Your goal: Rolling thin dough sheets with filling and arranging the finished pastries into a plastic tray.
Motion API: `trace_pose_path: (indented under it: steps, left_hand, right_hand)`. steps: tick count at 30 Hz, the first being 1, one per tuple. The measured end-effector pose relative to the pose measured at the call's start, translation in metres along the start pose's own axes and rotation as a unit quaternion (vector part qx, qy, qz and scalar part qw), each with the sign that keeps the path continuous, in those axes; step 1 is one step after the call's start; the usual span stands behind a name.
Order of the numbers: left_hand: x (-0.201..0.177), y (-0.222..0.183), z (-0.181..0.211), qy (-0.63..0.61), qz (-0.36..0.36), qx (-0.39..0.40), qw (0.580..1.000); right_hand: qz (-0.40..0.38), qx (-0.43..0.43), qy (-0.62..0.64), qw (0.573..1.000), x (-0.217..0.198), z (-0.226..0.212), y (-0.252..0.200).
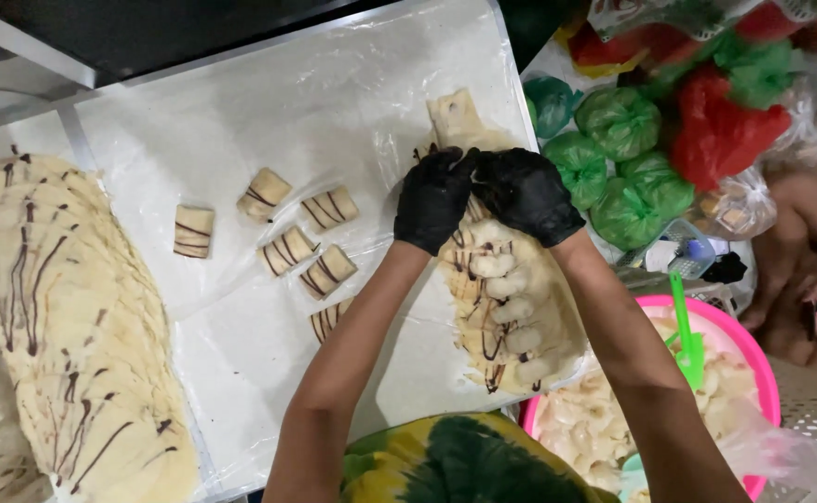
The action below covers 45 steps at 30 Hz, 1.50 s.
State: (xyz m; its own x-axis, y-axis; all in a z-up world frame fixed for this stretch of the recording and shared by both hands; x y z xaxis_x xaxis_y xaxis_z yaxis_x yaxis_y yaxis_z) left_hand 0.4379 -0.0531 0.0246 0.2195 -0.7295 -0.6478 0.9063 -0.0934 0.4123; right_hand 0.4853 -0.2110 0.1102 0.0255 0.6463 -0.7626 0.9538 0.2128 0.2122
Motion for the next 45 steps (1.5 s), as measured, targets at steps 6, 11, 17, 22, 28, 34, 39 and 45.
trace_pose_path:
  steps: [6,11,17,22,28,34,39,45]
  left_hand:
    - [-0.015,0.021,0.024,0.04,0.024,0.106,0.993]
    - [0.051,-0.004,-0.023,0.003,-0.008,0.099,0.995]
    - [0.037,-0.026,-0.029,0.079,-0.041,0.105,0.991]
    - [0.021,-0.022,-0.017,0.067,-0.021,0.11,0.991]
    - [0.021,-0.007,-0.031,0.021,-0.026,0.072,0.997]
    - [0.026,0.022,-0.056,-0.115,-0.037,-0.031,0.992]
    - [-0.013,0.048,-0.033,-0.056,0.007,-0.084,0.995]
    - [-0.018,0.062,-0.044,-0.029,-0.05,-0.112,0.992]
  right_hand:
    - [0.018,-0.065,-0.033,0.997,0.028,0.039,0.061]
    - [-0.013,-0.105,-0.081,0.991,0.075,0.044,0.102]
    - [-0.063,-0.085,-0.038,0.994,0.059,0.019,0.102]
    - [-0.111,-0.073,0.005,0.991,0.05,-0.007,0.093]
    - [-0.185,-0.067,0.071,0.978,0.02,-0.018,0.068]
    - [-0.261,-0.138,-0.02,0.955,0.029,0.009,0.038]
    - [-0.197,-0.065,0.076,0.975,0.042,0.026,0.067]
    - [-0.174,0.0,0.152,0.973,0.063,0.04,0.086]
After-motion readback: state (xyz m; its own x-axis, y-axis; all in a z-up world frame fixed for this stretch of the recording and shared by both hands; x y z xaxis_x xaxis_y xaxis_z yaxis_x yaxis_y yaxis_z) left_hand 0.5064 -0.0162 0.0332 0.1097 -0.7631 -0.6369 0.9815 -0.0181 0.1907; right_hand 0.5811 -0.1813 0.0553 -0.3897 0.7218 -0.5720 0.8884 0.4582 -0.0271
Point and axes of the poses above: each hand's wrist, its own y-axis towards the middle knuckle, its own x-axis out of the palm, z = x × y, the point moved 5 cm from there along y, towards the middle knuckle, and after that the axes turned 11 degrees about -y, right-handed, at the moved point
